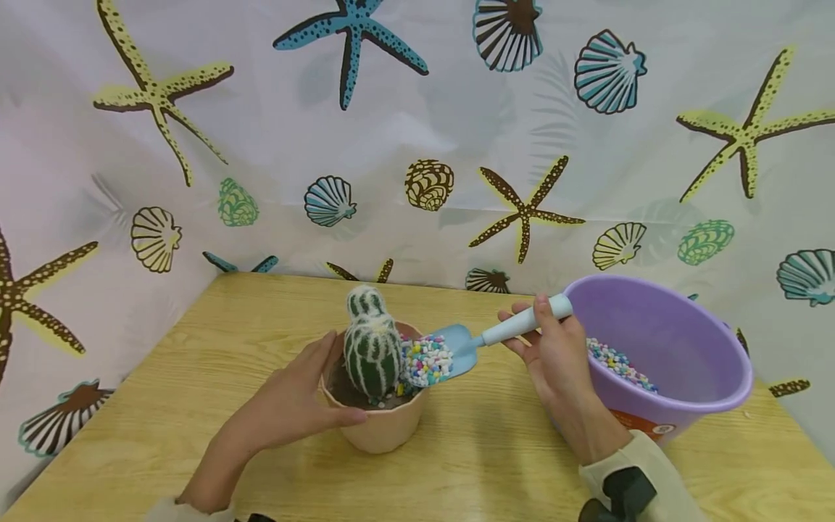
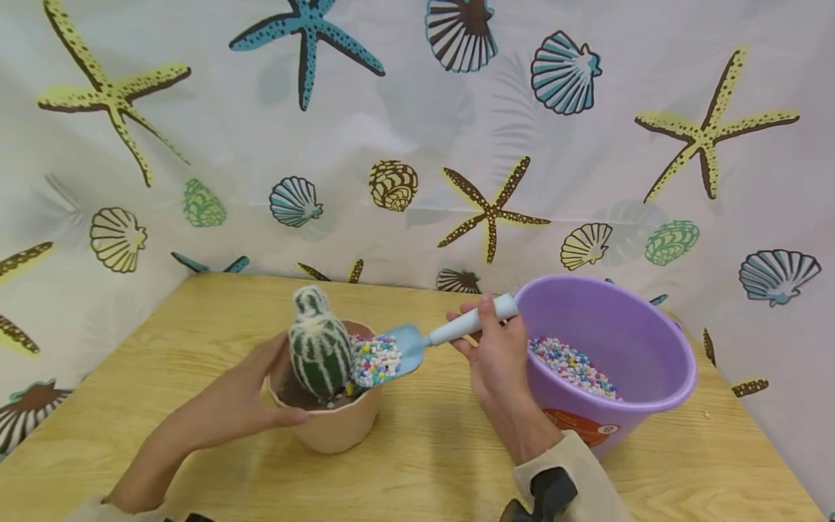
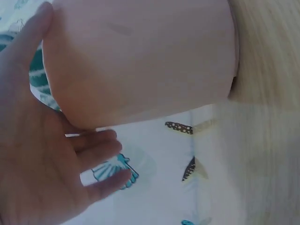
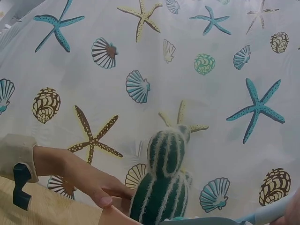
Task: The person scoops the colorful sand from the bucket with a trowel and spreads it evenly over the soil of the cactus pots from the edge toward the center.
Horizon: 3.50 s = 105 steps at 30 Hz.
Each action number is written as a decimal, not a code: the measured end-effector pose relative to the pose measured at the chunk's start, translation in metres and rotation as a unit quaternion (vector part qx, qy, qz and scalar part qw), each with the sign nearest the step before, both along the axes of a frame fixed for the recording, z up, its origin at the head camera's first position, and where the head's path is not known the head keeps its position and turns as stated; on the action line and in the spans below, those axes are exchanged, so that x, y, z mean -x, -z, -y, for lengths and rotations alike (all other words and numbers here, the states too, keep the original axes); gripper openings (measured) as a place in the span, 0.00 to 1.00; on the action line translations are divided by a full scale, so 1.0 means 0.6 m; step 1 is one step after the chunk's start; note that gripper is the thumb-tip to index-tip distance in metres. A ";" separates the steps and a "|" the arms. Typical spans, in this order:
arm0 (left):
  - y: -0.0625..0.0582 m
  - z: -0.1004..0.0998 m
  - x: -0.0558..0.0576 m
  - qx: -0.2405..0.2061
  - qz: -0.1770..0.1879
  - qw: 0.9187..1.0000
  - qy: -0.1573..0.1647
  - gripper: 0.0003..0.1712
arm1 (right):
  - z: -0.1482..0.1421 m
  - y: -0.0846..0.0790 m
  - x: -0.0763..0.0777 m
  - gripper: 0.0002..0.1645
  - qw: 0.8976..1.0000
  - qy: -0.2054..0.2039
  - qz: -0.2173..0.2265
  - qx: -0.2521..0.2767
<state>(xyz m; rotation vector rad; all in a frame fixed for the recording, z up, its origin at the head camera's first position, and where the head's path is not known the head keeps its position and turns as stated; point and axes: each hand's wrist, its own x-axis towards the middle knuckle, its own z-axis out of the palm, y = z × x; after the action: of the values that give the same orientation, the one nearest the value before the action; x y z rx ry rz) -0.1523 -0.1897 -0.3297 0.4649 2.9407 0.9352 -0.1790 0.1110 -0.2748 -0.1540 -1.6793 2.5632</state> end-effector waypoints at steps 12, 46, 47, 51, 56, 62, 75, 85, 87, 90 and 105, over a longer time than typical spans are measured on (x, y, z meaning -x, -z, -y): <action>-0.003 -0.048 -0.026 0.102 -0.069 0.987 -0.099 0.71 | 0.003 0.002 0.003 0.10 1.000 0.006 -0.002 -0.003; 0.004 -0.058 -0.026 0.086 -0.087 0.986 -0.115 0.63 | -0.014 -0.015 0.007 0.10 0.992 -0.062 -0.031 -0.103; 0.003 -0.067 -0.028 0.097 -0.088 0.983 -0.128 0.63 | -0.015 -0.016 0.006 0.10 0.992 -0.060 -0.033 -0.104; 0.002 -0.084 -0.034 0.113 -0.070 0.978 -0.161 0.66 | -0.017 -0.017 0.005 0.09 0.992 -0.057 -0.039 -0.102; 0.001 -0.072 -0.030 0.055 -0.046 0.989 -0.131 0.65 | -0.019 -0.015 0.006 0.07 0.993 -0.056 -0.036 -0.101; 0.002 -0.049 -0.014 -0.007 -0.021 0.998 -0.066 0.65 | -0.025 -0.014 0.006 0.07 0.990 -0.049 -0.054 -0.118; 0.002 -0.069 -0.029 0.065 -0.045 0.990 -0.115 0.64 | -0.032 -0.026 0.008 0.10 0.989 -0.028 -0.057 -0.130; -0.007 -0.061 -0.023 0.035 -0.019 0.995 -0.096 0.65 | -0.033 -0.031 0.006 0.10 0.988 -0.024 -0.062 -0.138; -0.008 -0.056 -0.020 0.021 -0.003 0.996 -0.084 0.64 | -0.032 -0.030 0.007 0.10 0.987 -0.024 -0.067 -0.142; -0.008 -0.054 -0.017 0.029 -0.008 0.996 -0.083 0.63 | -0.031 -0.030 0.007 0.10 0.985 -0.024 -0.080 -0.150; -0.009 -0.065 -0.022 0.087 -0.042 0.990 -0.098 0.61 | -0.016 -0.035 0.005 0.10 0.971 0.015 -0.145 -0.188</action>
<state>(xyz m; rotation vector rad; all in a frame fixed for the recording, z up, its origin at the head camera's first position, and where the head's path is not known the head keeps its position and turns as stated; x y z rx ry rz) -0.1393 -0.1504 -0.3242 0.2147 3.1532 0.6772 -0.1820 0.1205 -0.2540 0.2057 -1.9752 2.0682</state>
